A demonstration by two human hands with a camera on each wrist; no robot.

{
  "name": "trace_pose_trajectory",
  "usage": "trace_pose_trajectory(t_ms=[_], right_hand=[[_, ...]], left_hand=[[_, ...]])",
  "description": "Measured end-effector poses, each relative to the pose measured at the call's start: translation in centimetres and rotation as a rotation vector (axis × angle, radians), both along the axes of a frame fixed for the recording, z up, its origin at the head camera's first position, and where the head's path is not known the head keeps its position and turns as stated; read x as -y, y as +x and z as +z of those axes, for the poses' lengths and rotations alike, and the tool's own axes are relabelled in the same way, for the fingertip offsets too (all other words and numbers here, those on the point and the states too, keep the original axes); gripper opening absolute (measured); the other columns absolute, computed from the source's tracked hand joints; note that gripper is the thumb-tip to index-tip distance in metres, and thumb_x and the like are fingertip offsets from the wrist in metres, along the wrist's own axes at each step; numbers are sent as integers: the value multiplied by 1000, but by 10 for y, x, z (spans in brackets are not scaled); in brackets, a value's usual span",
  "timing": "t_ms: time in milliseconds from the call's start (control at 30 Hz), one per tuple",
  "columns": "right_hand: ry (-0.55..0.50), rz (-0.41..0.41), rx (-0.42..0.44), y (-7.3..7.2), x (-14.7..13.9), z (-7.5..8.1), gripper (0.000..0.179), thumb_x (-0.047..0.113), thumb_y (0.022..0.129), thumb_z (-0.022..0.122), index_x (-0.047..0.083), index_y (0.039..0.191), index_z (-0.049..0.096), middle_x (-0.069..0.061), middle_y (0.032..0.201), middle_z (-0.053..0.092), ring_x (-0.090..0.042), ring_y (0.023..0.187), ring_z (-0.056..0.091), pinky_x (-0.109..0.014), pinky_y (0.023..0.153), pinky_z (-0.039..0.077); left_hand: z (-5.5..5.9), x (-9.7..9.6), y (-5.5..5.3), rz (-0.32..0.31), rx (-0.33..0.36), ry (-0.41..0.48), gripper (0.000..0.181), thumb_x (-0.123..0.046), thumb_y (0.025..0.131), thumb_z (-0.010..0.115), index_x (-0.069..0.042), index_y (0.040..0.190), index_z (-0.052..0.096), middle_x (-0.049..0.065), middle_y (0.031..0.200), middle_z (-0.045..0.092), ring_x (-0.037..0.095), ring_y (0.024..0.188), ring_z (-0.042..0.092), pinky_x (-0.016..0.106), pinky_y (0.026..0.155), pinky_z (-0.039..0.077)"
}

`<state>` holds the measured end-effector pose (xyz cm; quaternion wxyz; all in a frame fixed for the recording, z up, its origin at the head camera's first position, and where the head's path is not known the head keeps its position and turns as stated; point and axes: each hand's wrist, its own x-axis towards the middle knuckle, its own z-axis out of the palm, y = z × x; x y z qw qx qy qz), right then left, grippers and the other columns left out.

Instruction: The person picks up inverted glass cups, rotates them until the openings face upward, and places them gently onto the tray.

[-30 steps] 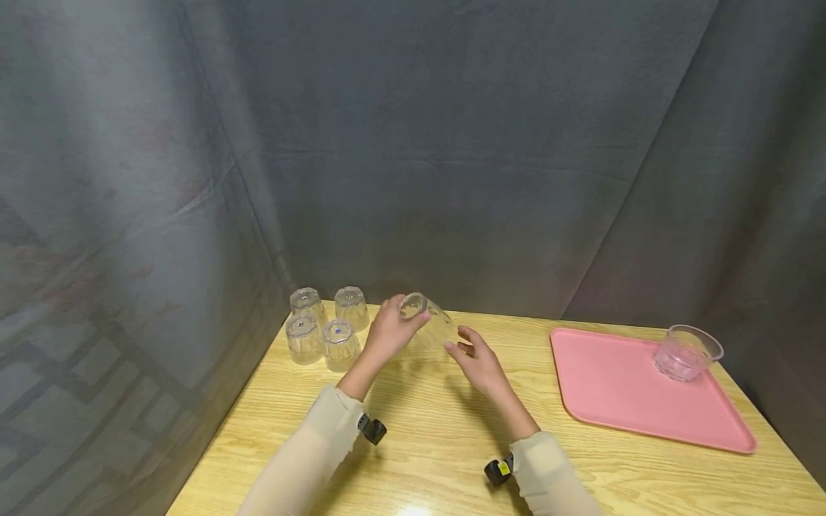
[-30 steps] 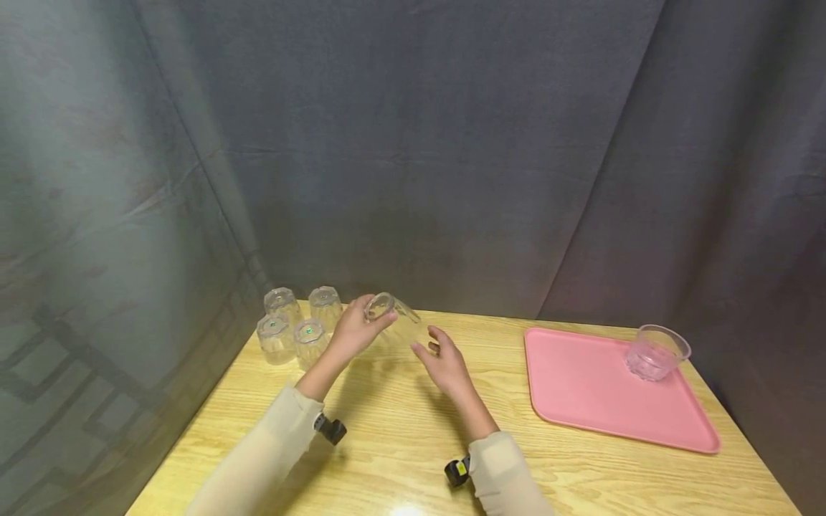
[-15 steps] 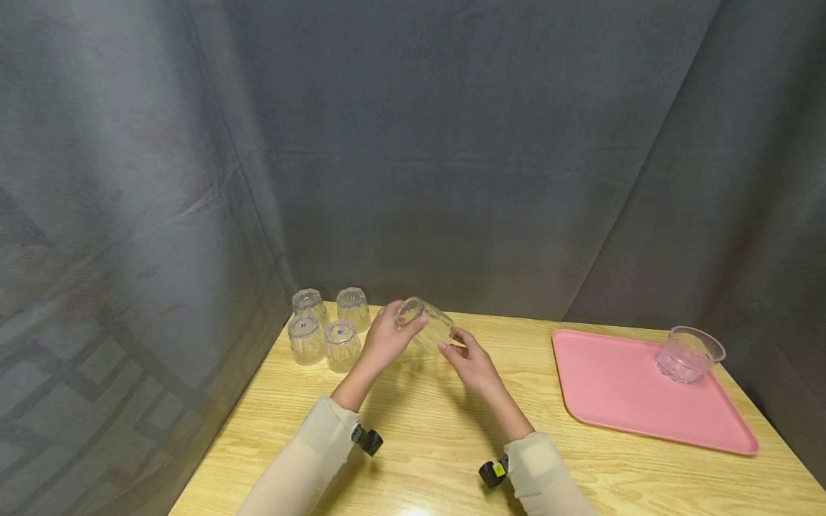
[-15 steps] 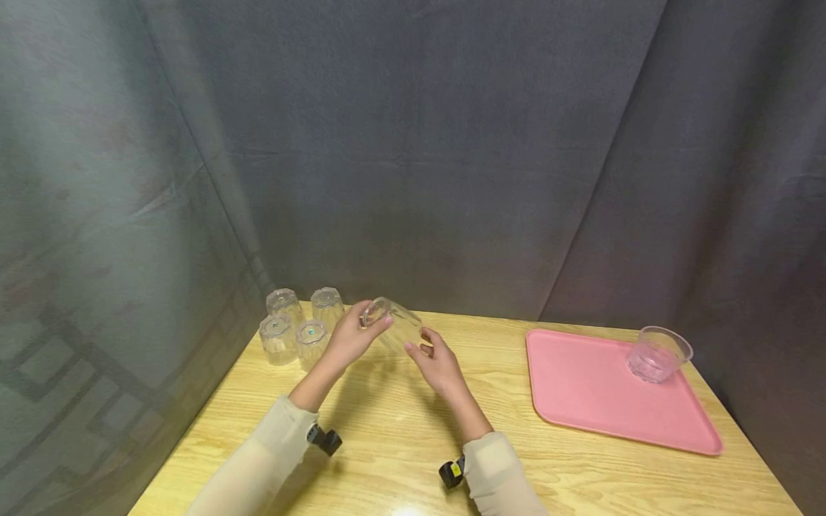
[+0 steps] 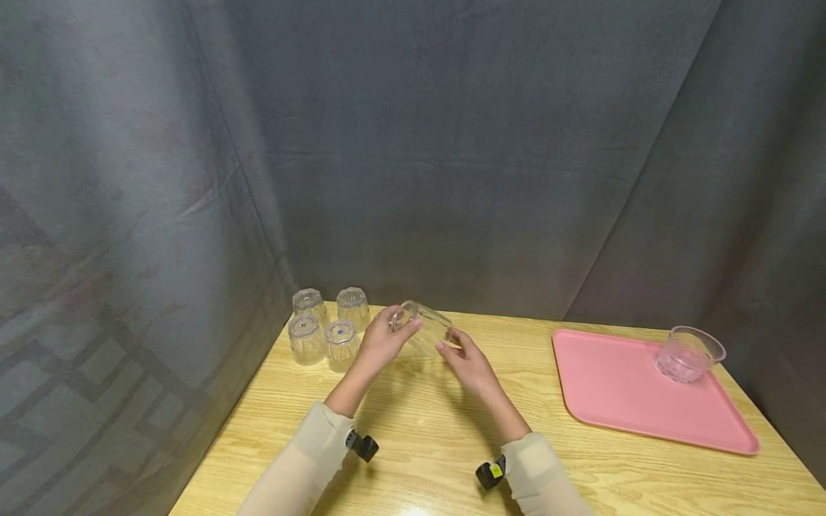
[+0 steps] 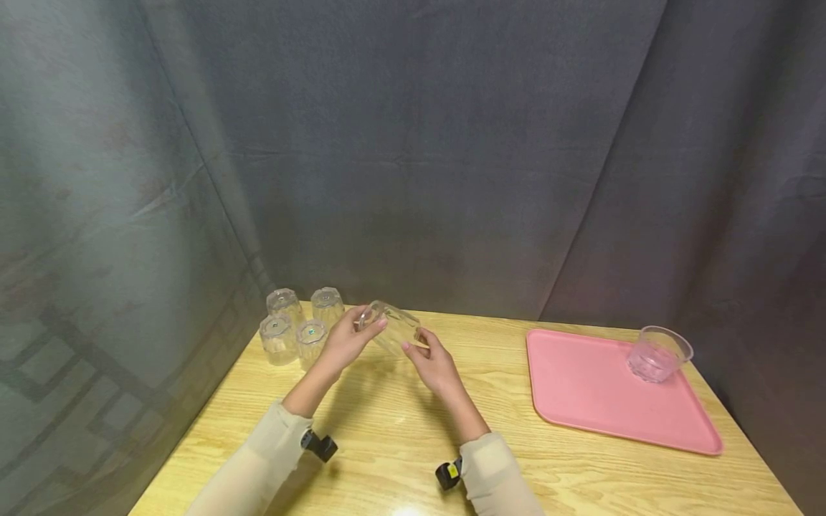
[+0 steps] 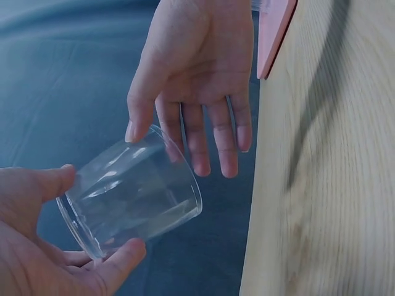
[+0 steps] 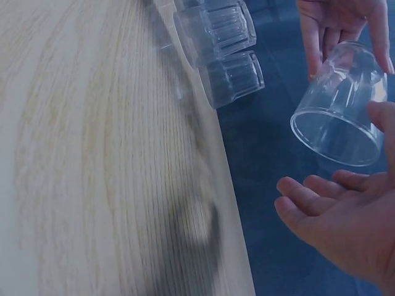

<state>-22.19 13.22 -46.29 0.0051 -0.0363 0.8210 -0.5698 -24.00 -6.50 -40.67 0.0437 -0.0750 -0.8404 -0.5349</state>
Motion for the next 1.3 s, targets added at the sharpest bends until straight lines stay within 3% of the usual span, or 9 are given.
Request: trace_pose_trajectory(t_ms=[367,600,800,1033,1300], right_hand=[[-45,6,3,4,1,5,74,52,101,55,8,157,35,-21,153,46,-42,138,47,-57,108,44],[-215,45,10,4,1,6,70,41,105,53,-4,154,33,-30,151,43,-43,136,48,-52,112,41],[-304,73,19,3,-1,10,67,36,107,50,-8,154,31,-28,157,36,-44,137,47,-44,110,44],[-343,91,38,3,-5,12,68,38,106,51,-6,154,30,-27,147,49,-43,136,48,-49,114,40],[-385,128,31,5,-10,11,66,30,107,49,-10,154,26,-31,149,45,-41,136,49,-50,115,37]], left_hand=[[-7,3,2,6,33,77,79,-53,92,68,3,143,49,23,139,58,41,124,59,52,99,51],[-7,0,4,-66,120,277,71,-34,97,69,10,145,42,29,135,56,40,118,63,43,96,56],[-8,-3,3,-130,168,419,65,-23,100,65,14,145,37,30,133,56,35,118,63,41,99,54],[-11,-5,5,-184,178,451,63,-20,102,61,17,144,35,34,136,51,43,122,59,42,101,53],[-16,-6,8,-213,222,475,60,-18,101,62,16,144,36,31,131,55,40,120,60,41,101,52]])
